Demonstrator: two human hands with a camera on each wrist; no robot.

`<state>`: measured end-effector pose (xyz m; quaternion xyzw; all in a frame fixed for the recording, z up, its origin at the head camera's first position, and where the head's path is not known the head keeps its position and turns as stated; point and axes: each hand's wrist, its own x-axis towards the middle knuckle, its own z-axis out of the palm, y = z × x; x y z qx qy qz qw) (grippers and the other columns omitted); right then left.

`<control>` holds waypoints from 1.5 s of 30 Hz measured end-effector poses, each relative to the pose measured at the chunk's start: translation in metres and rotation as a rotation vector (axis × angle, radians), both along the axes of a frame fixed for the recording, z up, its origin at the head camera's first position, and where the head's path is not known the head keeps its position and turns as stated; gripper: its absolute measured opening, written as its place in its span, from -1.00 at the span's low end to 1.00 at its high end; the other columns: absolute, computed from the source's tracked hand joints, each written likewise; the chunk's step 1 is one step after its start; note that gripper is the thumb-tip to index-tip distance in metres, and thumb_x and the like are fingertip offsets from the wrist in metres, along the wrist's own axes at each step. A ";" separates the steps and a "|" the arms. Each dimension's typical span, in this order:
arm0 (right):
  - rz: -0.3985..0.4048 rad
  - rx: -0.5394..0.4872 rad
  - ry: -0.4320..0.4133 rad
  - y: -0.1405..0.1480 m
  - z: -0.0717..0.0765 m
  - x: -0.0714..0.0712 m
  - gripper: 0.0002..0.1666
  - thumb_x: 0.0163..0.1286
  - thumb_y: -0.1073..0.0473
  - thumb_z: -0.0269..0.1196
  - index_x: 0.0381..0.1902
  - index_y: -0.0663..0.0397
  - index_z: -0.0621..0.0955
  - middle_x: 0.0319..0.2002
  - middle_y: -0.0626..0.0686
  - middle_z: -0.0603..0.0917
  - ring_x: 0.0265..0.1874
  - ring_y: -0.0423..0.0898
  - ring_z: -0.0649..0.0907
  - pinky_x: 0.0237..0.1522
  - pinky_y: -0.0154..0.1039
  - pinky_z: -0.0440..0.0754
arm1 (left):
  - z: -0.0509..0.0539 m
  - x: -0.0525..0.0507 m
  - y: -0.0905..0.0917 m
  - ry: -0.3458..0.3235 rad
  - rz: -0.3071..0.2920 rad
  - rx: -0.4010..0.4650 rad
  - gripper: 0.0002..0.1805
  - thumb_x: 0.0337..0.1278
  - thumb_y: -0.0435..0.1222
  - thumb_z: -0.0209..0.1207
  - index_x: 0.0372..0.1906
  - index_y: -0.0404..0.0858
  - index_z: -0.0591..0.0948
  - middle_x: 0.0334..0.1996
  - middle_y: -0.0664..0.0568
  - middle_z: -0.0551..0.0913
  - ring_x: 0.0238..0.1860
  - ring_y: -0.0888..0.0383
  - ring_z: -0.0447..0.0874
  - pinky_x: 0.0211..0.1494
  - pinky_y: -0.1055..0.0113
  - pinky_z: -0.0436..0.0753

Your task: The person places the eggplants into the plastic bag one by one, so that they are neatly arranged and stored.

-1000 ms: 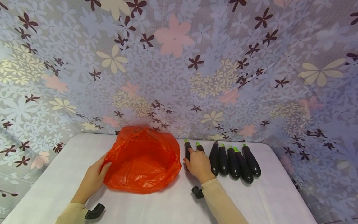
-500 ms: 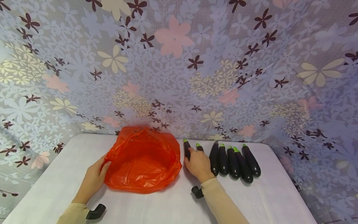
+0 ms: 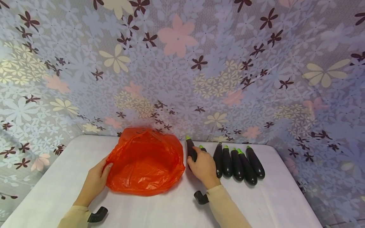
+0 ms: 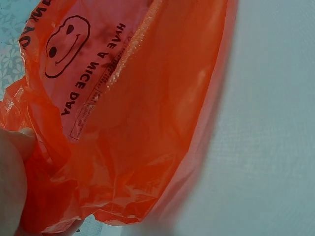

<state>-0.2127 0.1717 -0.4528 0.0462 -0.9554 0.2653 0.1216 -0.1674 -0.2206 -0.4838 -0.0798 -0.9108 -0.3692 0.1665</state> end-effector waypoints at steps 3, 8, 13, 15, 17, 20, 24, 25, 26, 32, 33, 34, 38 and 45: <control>-0.010 -0.071 0.031 0.001 0.004 0.006 -0.43 0.35 0.04 0.29 0.27 0.14 0.59 -0.15 0.22 0.76 -0.33 0.11 0.72 -0.33 0.01 0.73 | 0.000 -0.001 0.000 -0.002 0.002 0.002 -0.49 0.44 -0.41 0.10 0.41 -0.43 0.38 0.23 -0.32 0.56 0.24 -0.28 0.54 0.31 -0.19 0.47; -0.021 -0.156 0.069 0.002 0.012 0.017 -0.45 0.34 0.05 0.30 0.26 0.10 0.60 -0.40 0.06 0.71 -0.56 -0.10 0.56 -0.56 -0.22 0.52 | 0.001 -0.003 -0.001 0.018 -0.002 -0.002 -0.50 0.43 -0.42 0.11 0.40 -0.43 0.39 0.21 -0.31 0.58 0.23 -0.28 0.55 0.29 -0.20 0.48; -0.036 -0.195 0.101 0.001 0.018 0.026 -0.48 0.35 0.05 0.31 0.24 0.04 0.61 -0.34 0.04 0.72 -0.50 -0.11 0.58 -0.49 -0.23 0.53 | 0.001 -0.004 -0.001 0.025 -0.008 -0.004 -0.50 0.43 -0.43 0.11 0.40 -0.44 0.40 0.20 -0.32 0.59 0.21 -0.28 0.57 0.28 -0.19 0.49; -0.038 -0.207 0.108 -0.001 0.020 0.030 -0.48 0.35 0.05 0.31 0.24 0.03 0.62 -0.33 0.04 0.73 -0.45 -0.09 0.63 -0.44 -0.20 0.57 | 0.002 -0.005 -0.001 0.022 -0.008 -0.004 -0.50 0.43 -0.43 0.11 0.40 -0.44 0.40 0.19 -0.32 0.59 0.20 -0.28 0.57 0.28 -0.20 0.50; -0.040 -0.222 0.117 -0.002 0.023 0.035 -0.48 0.35 0.05 0.32 0.25 0.01 0.61 -0.30 0.05 0.74 -0.41 -0.08 0.66 -0.39 -0.18 0.60 | 0.002 -0.005 -0.001 0.017 -0.006 -0.006 -0.50 0.42 -0.43 0.11 0.40 -0.44 0.40 0.19 -0.32 0.59 0.20 -0.28 0.57 0.28 -0.20 0.50; -0.036 -0.247 0.128 -0.004 0.027 0.041 -0.47 0.34 0.06 0.33 0.25 0.00 0.61 -0.30 0.04 0.75 -0.40 -0.09 0.66 -0.36 -0.18 0.62 | 0.002 -0.005 -0.001 0.018 -0.006 -0.010 -0.50 0.42 -0.43 0.11 0.39 -0.44 0.40 0.19 -0.33 0.59 0.20 -0.29 0.57 0.28 -0.20 0.49; -0.035 -0.271 0.134 -0.008 0.030 0.048 -0.47 0.34 0.06 0.34 0.26 -0.02 0.61 -0.31 0.03 0.74 -0.41 -0.12 0.64 -0.36 -0.21 0.63 | 0.002 -0.006 -0.002 0.026 -0.007 -0.014 -0.51 0.42 -0.43 0.11 0.39 -0.45 0.41 0.18 -0.33 0.60 0.19 -0.29 0.58 0.27 -0.20 0.50; -0.035 -0.275 0.137 -0.009 0.031 0.049 -0.47 0.34 0.06 0.35 0.26 -0.03 0.61 -0.30 0.03 0.74 -0.41 -0.13 0.64 -0.35 -0.22 0.64 | 0.002 -0.006 -0.002 0.025 -0.007 -0.015 -0.51 0.42 -0.43 0.11 0.38 -0.44 0.41 0.18 -0.33 0.60 0.18 -0.29 0.58 0.27 -0.20 0.50; -0.033 -0.279 0.143 -0.010 0.032 0.051 -0.47 0.33 0.06 0.35 0.25 -0.03 0.62 -0.30 0.03 0.74 -0.41 -0.13 0.64 -0.35 -0.22 0.64 | 0.002 -0.006 -0.002 0.023 -0.007 -0.014 -0.51 0.42 -0.44 0.11 0.38 -0.44 0.41 0.17 -0.32 0.60 0.18 -0.28 0.59 0.27 -0.20 0.50; -0.013 -0.315 0.177 -0.019 0.037 0.060 -0.48 0.29 0.13 0.39 0.23 -0.05 0.64 -0.25 0.03 0.74 -0.47 -0.15 0.62 -0.40 -0.28 0.66 | 0.001 -0.008 -0.002 0.008 -0.012 -0.010 -0.50 0.43 -0.43 0.11 0.39 -0.44 0.40 0.18 -0.31 0.60 0.18 -0.27 0.59 0.26 -0.20 0.51; -0.007 -0.323 0.179 -0.020 0.038 0.062 -0.47 0.29 0.14 0.40 0.23 -0.06 0.64 -0.23 0.02 0.74 -0.46 -0.17 0.61 -0.41 -0.30 0.67 | 0.001 -0.008 -0.002 0.012 -0.012 -0.008 -0.50 0.43 -0.43 0.11 0.39 -0.43 0.40 0.18 -0.31 0.60 0.18 -0.27 0.59 0.27 -0.20 0.51; -0.001 -0.332 0.182 -0.022 0.039 0.063 -0.47 0.28 0.14 0.40 0.23 -0.07 0.64 -0.21 0.01 0.74 -0.46 -0.19 0.60 -0.41 -0.31 0.67 | 0.001 -0.008 -0.003 0.017 -0.012 -0.008 -0.50 0.43 -0.43 0.11 0.39 -0.43 0.40 0.18 -0.31 0.60 0.18 -0.27 0.59 0.27 -0.20 0.51; 0.044 -0.362 0.195 -0.029 0.042 0.070 -0.47 0.28 0.17 0.41 0.23 -0.10 0.64 -0.14 -0.02 0.74 -0.40 -0.22 0.60 -0.39 -0.34 0.70 | -0.001 -0.009 -0.004 0.038 -0.016 -0.006 -0.51 0.42 -0.44 0.12 0.39 -0.42 0.41 0.18 -0.30 0.60 0.19 -0.27 0.58 0.27 -0.20 0.50; 0.108 -0.392 0.216 -0.040 0.045 0.079 -0.46 0.26 0.19 0.43 0.23 -0.13 0.64 -0.10 -0.08 0.73 -0.36 -0.24 0.61 -0.37 -0.36 0.72 | -0.001 -0.010 -0.004 0.040 -0.022 -0.001 -0.51 0.42 -0.45 0.11 0.38 -0.43 0.41 0.18 -0.31 0.60 0.19 -0.27 0.58 0.27 -0.20 0.50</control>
